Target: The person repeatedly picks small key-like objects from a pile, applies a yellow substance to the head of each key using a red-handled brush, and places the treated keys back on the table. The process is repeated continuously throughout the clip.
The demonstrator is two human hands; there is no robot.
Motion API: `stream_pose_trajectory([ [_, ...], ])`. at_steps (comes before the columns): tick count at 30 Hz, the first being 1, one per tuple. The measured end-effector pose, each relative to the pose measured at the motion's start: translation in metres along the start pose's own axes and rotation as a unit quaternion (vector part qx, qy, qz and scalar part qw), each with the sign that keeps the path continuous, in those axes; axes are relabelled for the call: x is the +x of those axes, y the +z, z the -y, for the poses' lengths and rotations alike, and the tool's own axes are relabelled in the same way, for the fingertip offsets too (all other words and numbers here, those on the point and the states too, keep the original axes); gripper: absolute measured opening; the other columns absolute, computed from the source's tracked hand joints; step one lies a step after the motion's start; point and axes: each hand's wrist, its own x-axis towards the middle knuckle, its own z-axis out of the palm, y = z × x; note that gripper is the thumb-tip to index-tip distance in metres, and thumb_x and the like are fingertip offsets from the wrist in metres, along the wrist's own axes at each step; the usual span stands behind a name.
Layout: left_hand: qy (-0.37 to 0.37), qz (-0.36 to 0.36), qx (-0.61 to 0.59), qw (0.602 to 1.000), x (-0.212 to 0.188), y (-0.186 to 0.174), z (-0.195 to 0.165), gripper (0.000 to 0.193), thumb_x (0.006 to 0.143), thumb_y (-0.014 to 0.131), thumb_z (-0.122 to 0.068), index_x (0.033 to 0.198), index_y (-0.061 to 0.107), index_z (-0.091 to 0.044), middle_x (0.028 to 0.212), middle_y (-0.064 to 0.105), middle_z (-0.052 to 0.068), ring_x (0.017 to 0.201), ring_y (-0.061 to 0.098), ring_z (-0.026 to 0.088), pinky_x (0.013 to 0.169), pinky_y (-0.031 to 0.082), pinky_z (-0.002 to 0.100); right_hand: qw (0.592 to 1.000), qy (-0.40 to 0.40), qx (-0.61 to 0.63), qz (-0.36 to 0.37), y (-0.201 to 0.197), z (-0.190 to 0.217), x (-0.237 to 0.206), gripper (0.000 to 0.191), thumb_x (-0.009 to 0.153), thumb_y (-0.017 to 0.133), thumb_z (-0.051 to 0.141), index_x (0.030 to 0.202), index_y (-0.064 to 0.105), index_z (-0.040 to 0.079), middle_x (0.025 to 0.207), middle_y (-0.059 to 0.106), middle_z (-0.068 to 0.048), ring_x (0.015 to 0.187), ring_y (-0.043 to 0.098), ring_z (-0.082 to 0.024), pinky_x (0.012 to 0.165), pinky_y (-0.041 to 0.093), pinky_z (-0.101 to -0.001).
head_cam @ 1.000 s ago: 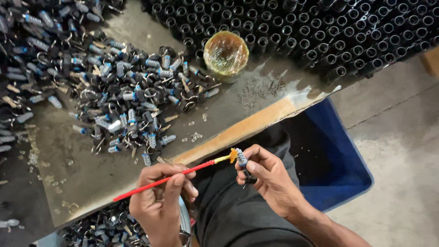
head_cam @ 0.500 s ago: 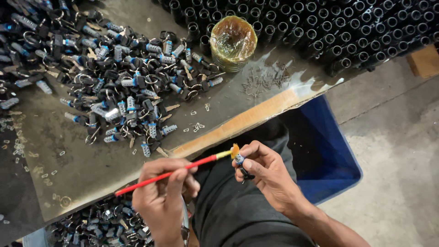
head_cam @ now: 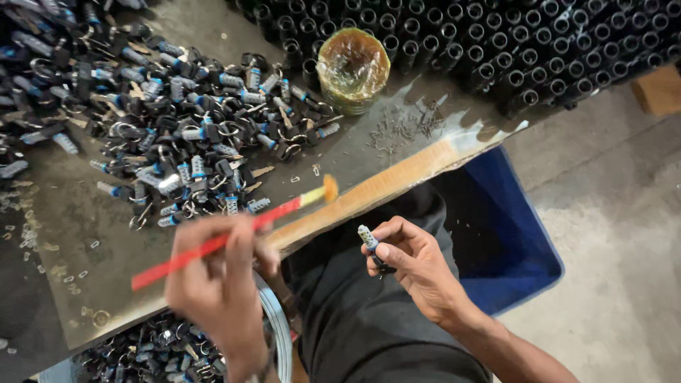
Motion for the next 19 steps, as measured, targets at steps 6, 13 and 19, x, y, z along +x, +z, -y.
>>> stream_pose_trajectory([
  [6, 0.132, 0.116, -0.041, 0.984, 0.109, 0.058, 0.008, 0.013, 0.104, 0.07, -0.012, 0.104, 0.066, 0.0, 0.093, 0.073, 0.008, 0.054, 0.063, 0.01, 0.045, 0.047, 0.023, 0.997, 0.062, -0.051, -0.007, 0.001, -0.011, 0.004, 0.021, 0.089, 0.072, 0.008, 0.108, 0.064, 0.002, 0.099, 0.071, -0.009, 0.09, 0.071, -0.019, 0.083, 0.058, -0.0375],
  [13, 0.098, 0.144, 0.414, 0.894, 0.118, 0.022, -0.006, 0.033, 0.094, 0.079, -0.038, 0.083, 0.074, -0.007, 0.069, 0.072, 0.009, 0.059, 0.067, 0.02, 0.058, 0.05, 0.035, 0.976, 0.047, -0.214, -0.002, -0.02, -0.019, -0.006, 0.02, 0.083, 0.078, 0.005, 0.102, 0.069, 0.002, 0.097, 0.072, -0.003, 0.09, 0.065, -0.008, 0.082, 0.052, -0.0249],
  [19, 0.079, 0.109, 0.392, 0.91, 0.065, -0.04, -0.031, 0.015, 0.095, 0.077, -0.023, 0.103, 0.076, -0.011, 0.095, 0.077, 0.006, 0.063, 0.07, 0.015, 0.059, 0.053, 0.03, 0.951, 0.059, -0.302, 0.029, 0.001, -0.048, 0.018, 0.022, 0.083, 0.083, 0.008, 0.101, 0.07, 0.005, 0.088, 0.068, 0.001, 0.08, 0.059, -0.006, 0.072, 0.049, -0.0237],
])
